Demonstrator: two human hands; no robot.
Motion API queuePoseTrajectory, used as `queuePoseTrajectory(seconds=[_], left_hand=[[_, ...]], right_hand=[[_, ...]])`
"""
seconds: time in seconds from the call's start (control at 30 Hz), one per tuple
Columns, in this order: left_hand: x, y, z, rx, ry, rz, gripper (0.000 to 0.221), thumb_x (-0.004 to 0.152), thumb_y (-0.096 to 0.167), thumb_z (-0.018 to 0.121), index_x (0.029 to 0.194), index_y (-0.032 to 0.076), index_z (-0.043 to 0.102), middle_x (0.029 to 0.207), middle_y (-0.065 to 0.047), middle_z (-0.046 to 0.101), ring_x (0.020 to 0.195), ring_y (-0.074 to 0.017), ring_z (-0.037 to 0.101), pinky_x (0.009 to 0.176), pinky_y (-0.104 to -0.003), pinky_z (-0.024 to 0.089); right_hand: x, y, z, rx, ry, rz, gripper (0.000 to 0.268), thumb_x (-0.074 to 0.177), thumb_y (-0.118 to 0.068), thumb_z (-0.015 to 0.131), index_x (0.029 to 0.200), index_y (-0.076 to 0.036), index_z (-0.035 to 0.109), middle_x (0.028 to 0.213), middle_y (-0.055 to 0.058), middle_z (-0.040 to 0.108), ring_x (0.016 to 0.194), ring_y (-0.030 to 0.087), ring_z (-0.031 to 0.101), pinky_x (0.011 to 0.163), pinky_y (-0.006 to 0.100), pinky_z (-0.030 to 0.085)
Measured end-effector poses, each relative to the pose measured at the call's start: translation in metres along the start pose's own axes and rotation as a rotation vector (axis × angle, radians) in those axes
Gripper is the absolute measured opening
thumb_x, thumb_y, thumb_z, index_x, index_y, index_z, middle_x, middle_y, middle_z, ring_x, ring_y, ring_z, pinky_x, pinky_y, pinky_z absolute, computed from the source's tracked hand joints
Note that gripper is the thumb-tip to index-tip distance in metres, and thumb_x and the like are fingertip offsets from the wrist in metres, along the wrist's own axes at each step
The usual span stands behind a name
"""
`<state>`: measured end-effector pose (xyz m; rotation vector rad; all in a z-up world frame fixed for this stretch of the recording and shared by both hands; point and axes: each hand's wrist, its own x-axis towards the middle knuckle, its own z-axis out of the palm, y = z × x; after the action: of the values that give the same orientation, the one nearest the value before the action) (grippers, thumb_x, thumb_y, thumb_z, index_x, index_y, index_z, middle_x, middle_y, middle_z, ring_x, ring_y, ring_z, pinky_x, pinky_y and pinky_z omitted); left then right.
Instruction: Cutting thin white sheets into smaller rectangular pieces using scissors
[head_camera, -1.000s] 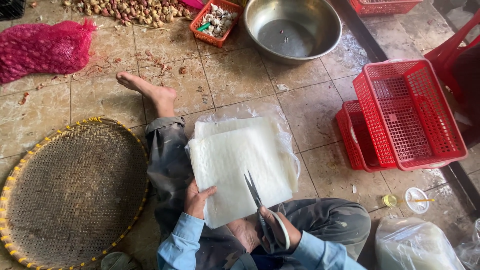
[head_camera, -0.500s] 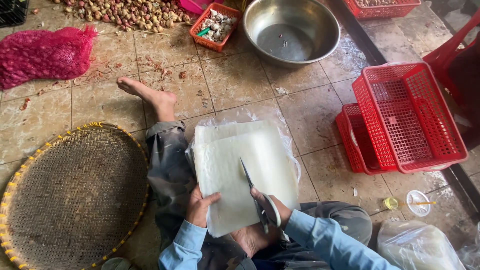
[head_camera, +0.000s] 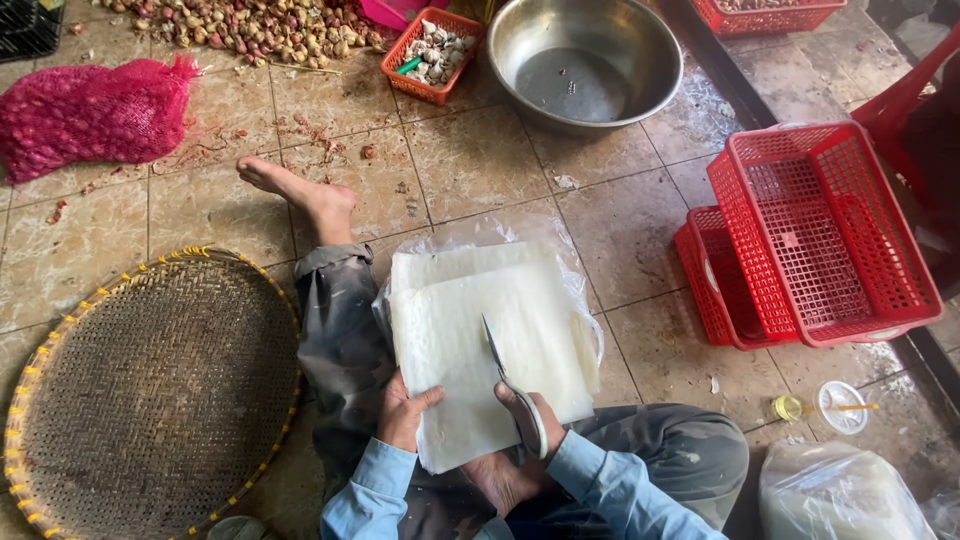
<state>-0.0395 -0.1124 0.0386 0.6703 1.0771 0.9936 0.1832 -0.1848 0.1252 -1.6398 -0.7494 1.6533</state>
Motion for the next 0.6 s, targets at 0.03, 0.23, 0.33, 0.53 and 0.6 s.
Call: queuePoseTrajectory(seconds=[0.03, 0.23, 0.33, 0.53, 0.6], left_hand=[[0.0, -0.001, 0.001, -0.001, 0.0, 0.0, 0.061, 0.071, -0.019, 0.067, 0.131, -0.007, 0.063, 0.111, -0.025, 0.075, 0.088, -0.0313, 0.071, 0.084, -0.035, 0.055], [0.002, 0.001, 0.0, 0.018, 0.014, -0.028, 0.062, 0.072, -0.017, 0.066, 0.133, -0.005, 0.062, 0.112, -0.025, 0.075, 0.09, -0.0314, 0.071, 0.086, -0.035, 0.054], [0.005, -0.003, -0.004, -0.038, -0.031, -0.017, 0.058, 0.073, -0.019, 0.066, 0.131, -0.008, 0.061, 0.112, -0.027, 0.074, 0.089, -0.0334, 0.071, 0.083, -0.036, 0.054], [0.003, 0.004, 0.003, -0.036, -0.054, 0.011, 0.059, 0.074, -0.017, 0.066, 0.132, -0.006, 0.062, 0.112, -0.024, 0.075, 0.09, -0.0297, 0.07, 0.085, -0.034, 0.053], [0.005, 0.001, 0.002, -0.036, -0.035, 0.0, 0.059, 0.074, -0.018, 0.064, 0.132, -0.006, 0.062, 0.111, -0.025, 0.075, 0.088, -0.0303, 0.071, 0.083, -0.035, 0.054]], right_hand=[[0.002, 0.006, 0.0, -0.001, 0.0, 0.0, 0.074, 0.088, -0.051, 0.057, 0.11, 0.018, 0.07, 0.104, 0.027, 0.075, 0.096, 0.027, 0.069, 0.089, 0.034, 0.055], [0.021, 0.02, -0.003, 0.0, 0.106, 0.018, 0.072, 0.087, -0.05, 0.062, 0.1, 0.02, 0.072, 0.091, 0.025, 0.076, 0.083, 0.024, 0.069, 0.077, 0.031, 0.057], [0.03, 0.0, -0.006, 0.082, 0.021, 0.113, 0.086, 0.086, -0.058, 0.057, 0.119, 0.021, 0.066, 0.111, 0.031, 0.073, 0.097, 0.031, 0.072, 0.087, 0.035, 0.059], [0.029, -0.021, 0.003, 0.024, 0.008, 0.109, 0.094, 0.081, -0.067, 0.052, 0.123, 0.016, 0.067, 0.121, 0.028, 0.071, 0.109, 0.031, 0.069, 0.094, 0.04, 0.055], [0.026, -0.02, 0.006, -0.1, 0.109, 0.011, 0.084, 0.08, -0.064, 0.058, 0.1, 0.016, 0.073, 0.088, 0.022, 0.073, 0.082, 0.022, 0.067, 0.075, 0.033, 0.056]])
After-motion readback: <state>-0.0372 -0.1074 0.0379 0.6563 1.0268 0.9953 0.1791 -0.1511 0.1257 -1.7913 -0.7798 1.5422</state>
